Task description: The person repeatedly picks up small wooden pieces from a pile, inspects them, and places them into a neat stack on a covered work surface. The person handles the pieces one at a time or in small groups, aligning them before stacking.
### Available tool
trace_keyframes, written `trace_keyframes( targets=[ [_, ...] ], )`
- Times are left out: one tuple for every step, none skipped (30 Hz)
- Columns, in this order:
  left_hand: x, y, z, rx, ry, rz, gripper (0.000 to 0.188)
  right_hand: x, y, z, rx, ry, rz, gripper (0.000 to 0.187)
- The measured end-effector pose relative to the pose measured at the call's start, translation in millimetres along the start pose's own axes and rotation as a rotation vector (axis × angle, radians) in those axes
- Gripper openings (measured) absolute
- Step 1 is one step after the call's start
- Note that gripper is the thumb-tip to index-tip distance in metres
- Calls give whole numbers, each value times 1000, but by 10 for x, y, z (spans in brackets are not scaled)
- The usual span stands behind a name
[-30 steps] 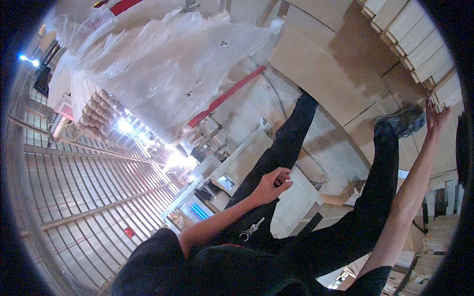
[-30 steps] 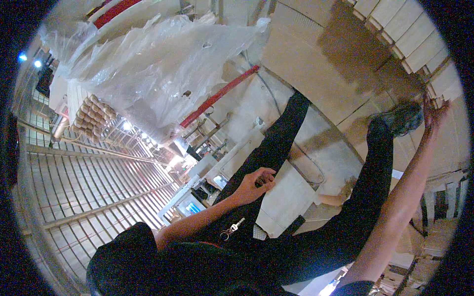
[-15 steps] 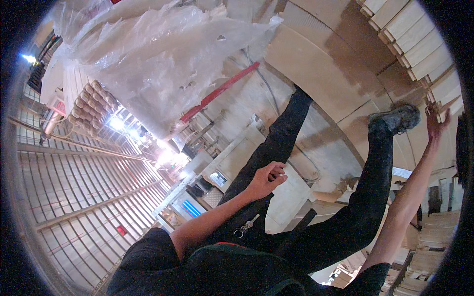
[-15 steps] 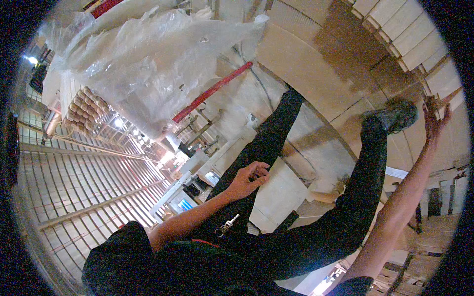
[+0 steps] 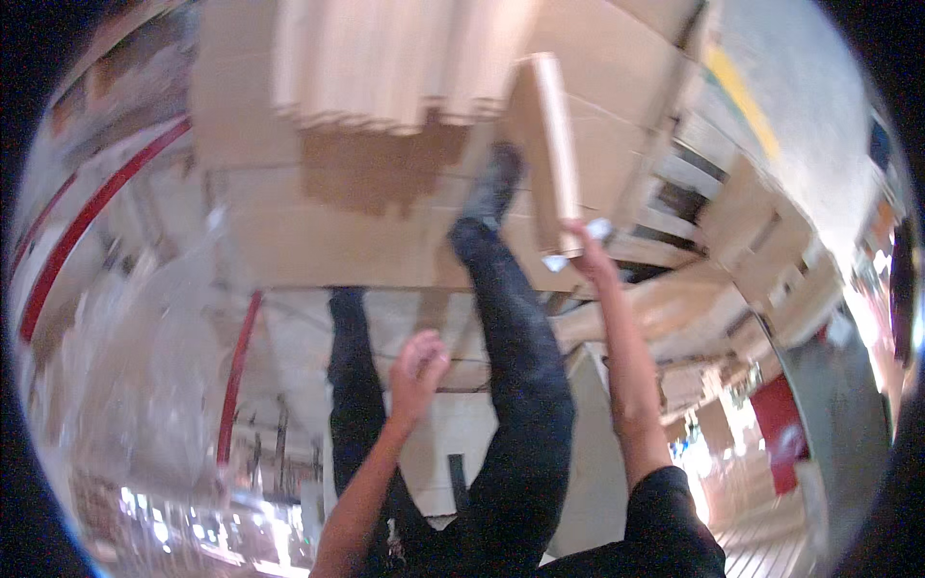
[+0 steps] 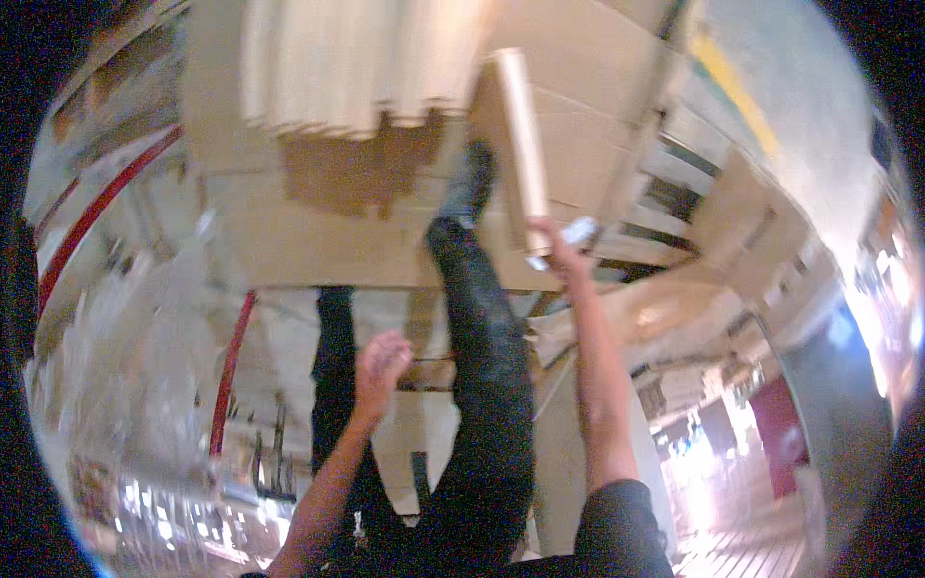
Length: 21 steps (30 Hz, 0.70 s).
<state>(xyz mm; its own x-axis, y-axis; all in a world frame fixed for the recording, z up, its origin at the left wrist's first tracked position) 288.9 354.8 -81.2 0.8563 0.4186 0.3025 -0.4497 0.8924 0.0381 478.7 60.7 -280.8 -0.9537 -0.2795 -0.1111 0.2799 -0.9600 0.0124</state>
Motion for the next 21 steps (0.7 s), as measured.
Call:
trace_keyframes(
  targets=[
    [79,-148,-176,-28,8,36,39,162,-85,35,-161,29,-84,61],
    [260,-342,-474,-90,-22,48,42,234,-96,113,-152,-32,-72,68],
    [438,-512,-803,-128,-52,56,46,107,-251,277,-169,-25,-77,73],
    [530,-802,-1130,-192,-13,129,53,243,-92,279,-179,-45,-68,75],
    [635,-1025,-1489,-223,17,194,60,199,-112,331,-165,-77,-56,73],
    [744,-1322,-1742,-250,33,268,77,167,-97,453,-149,-119,-35,72],
    [723,-1484,-2107,-309,32,326,96,308,-221,349,-137,-66,-73,70],
    [795,-1707,-2347,-316,38,341,104,313,-213,364,-146,-47,-86,69],
    [800,-1853,-2510,-318,42,353,112,359,-244,388,-160,-29,-101,67],
    [815,-1993,-2599,-328,38,353,111,351,-266,432,-151,-31,-50,68],
    [795,-2069,-2675,-336,31,346,110,353,-354,488,-145,-30,-5,69],
    [748,-2141,-2740,-342,24,338,109,292,-440,574,-141,-28,39,70],
    [652,-2136,-2735,-288,18,322,86,172,-545,673,-187,20,123,74],
    [570,-2160,-2786,-290,35,386,78,207,-550,680,-225,43,106,78],
    [519,-2190,-2671,-323,91,431,73,371,-493,731,-162,66,88,80],
    [536,-2196,-2516,-340,138,484,69,436,-447,830,-116,91,83,81],
    [564,-2181,-2420,-404,138,544,69,368,-462,947,-72,182,145,84],
    [589,-2171,-2279,-460,137,603,71,298,-454,1117,-37,270,203,87],
    [721,-2200,-2018,-444,45,619,67,279,-428,1386,-2,347,262,91],
    [948,-2244,-1704,-412,-58,624,63,297,-270,1698,55,337,273,90],
    [1230,-2199,-1392,-437,-179,599,71,150,-349,2079,71,318,264,90]
  ],
)
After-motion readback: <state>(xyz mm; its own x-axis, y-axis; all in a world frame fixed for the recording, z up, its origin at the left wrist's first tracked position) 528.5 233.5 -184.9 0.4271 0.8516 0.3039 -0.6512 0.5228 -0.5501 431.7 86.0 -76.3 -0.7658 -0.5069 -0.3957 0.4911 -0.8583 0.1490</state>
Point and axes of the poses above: each hand's wrist, its own z-axis away from the middle knuckle, its own y-axis out of the back of the hand, x = y × z, the point moved 7 cm from there along -z, towards the middle knuckle, and after that the axes turned 1 degree about y, right-handed, at the moved point
